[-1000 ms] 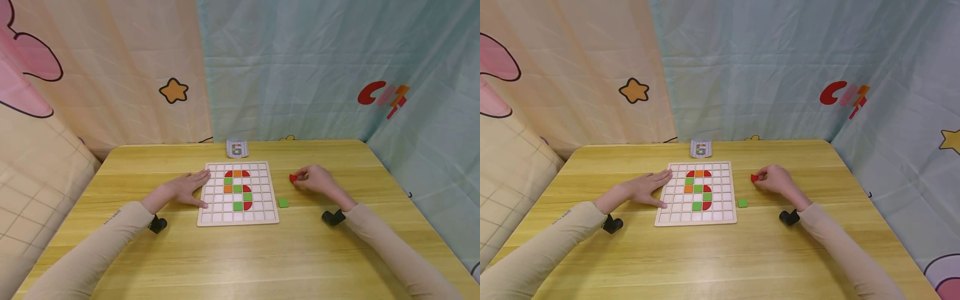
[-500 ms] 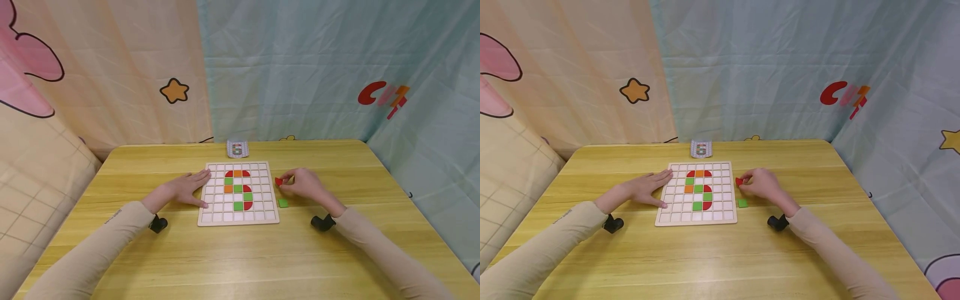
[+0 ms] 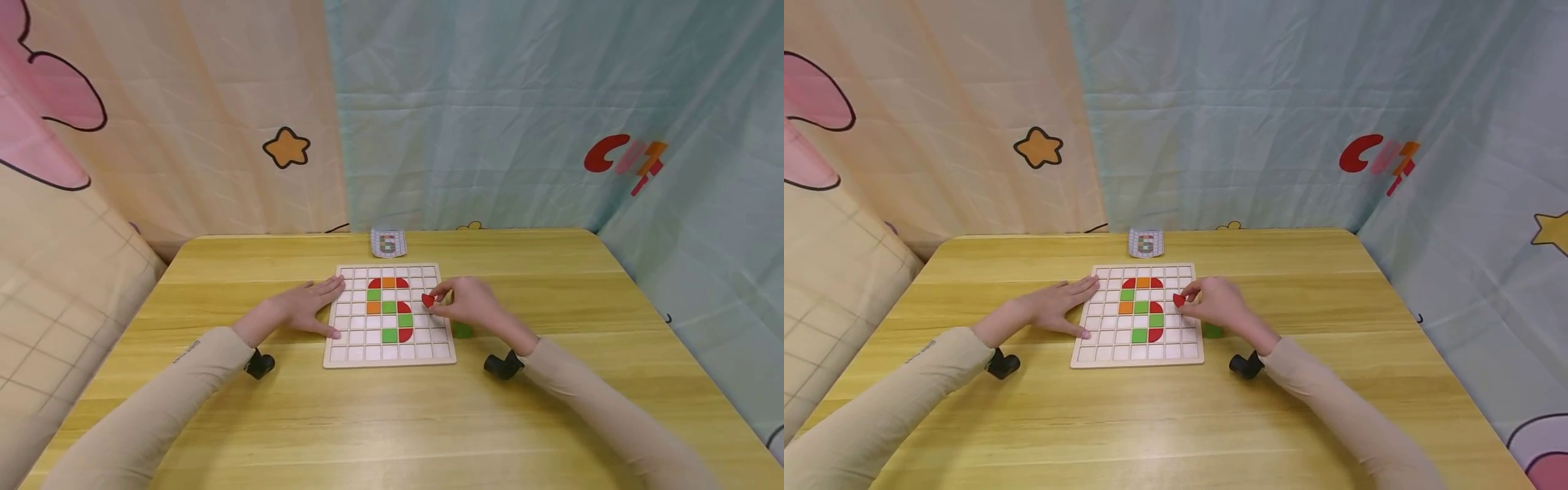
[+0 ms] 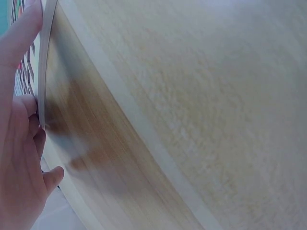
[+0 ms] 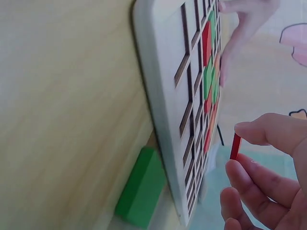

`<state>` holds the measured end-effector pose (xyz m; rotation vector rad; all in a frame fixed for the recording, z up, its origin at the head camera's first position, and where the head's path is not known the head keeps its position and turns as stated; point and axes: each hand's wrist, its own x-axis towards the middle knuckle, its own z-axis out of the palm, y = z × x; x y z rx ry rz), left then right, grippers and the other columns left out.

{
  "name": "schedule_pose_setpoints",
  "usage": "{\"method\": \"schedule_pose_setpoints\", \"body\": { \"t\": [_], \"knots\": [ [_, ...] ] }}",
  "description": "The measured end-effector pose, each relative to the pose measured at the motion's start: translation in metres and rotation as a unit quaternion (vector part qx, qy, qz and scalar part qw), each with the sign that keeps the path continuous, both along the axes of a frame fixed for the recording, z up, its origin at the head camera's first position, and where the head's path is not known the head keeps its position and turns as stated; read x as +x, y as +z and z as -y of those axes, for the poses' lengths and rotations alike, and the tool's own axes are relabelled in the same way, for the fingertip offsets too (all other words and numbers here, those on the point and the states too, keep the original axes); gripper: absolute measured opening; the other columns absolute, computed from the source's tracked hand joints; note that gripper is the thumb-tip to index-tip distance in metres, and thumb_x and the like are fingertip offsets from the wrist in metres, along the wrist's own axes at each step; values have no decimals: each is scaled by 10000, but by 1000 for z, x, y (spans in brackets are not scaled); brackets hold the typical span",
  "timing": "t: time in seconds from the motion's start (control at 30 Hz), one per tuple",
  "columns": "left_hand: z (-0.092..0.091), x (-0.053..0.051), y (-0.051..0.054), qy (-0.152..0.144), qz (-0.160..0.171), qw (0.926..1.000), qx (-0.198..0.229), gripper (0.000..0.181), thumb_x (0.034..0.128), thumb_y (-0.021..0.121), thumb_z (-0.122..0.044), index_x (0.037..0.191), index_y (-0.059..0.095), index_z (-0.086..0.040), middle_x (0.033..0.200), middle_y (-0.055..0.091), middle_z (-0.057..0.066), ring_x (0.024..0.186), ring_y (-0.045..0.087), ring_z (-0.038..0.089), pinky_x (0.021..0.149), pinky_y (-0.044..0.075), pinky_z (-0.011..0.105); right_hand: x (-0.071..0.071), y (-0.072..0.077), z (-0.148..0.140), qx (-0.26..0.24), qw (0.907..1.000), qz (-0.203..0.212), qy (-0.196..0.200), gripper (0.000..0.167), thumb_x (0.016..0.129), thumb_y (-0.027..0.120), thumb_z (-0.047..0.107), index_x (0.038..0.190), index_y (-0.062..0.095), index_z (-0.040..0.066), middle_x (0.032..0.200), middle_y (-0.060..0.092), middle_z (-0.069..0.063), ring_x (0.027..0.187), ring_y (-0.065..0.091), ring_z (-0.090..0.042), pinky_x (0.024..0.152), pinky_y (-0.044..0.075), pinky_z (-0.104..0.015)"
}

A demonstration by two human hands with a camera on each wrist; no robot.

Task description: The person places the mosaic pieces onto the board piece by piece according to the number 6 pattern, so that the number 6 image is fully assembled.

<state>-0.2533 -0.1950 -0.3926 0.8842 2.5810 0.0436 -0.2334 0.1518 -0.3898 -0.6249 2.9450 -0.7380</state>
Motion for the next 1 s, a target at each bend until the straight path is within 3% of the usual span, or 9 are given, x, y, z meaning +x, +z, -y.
{"method": "schedule_pose_setpoints", "body": {
  "t": [0.53, 0.83, 1.0],
  "knots": [
    [0, -1, -1, -63, -3, 10000, -6, 1087, 816, 530, -728, 1551, 41, -93, 1633, -45, 89, 1512, -3, 261, 1201, 105, 548, 5, 0, 45, 28, 9986, 5, 535, 217, 789, 759, 315, 952, 767, 171, 760, 683, 96, 514, 489, -48, 486, 355, -198],
    [0, 0, 0, -91, -23, 9999, 46, 1073, 831, 547, -695, 1548, 60, -63, 1631, -24, 118, 1509, 10, 290, 1193, 105, 568, 12, -1, 65, 97, 9974, 149, 692, 251, 773, 783, 352, 958, 770, 183, 795, 707, 104, 688, 556, -31, 555, 418, -197],
    [-1, 0, 1, -46, -11, 10000, -17, 1072, 830, 539, -704, 1550, 53, -76, 1633, -30, 105, 1511, 4, 274, 1198, 100, 557, 15, -2, 72, 176, 9960, 150, 868, 201, 784, 764, 319, 940, 771, 193, 766, 682, 130, 685, 540, -42, 556, 413, -203]
  ]
}}
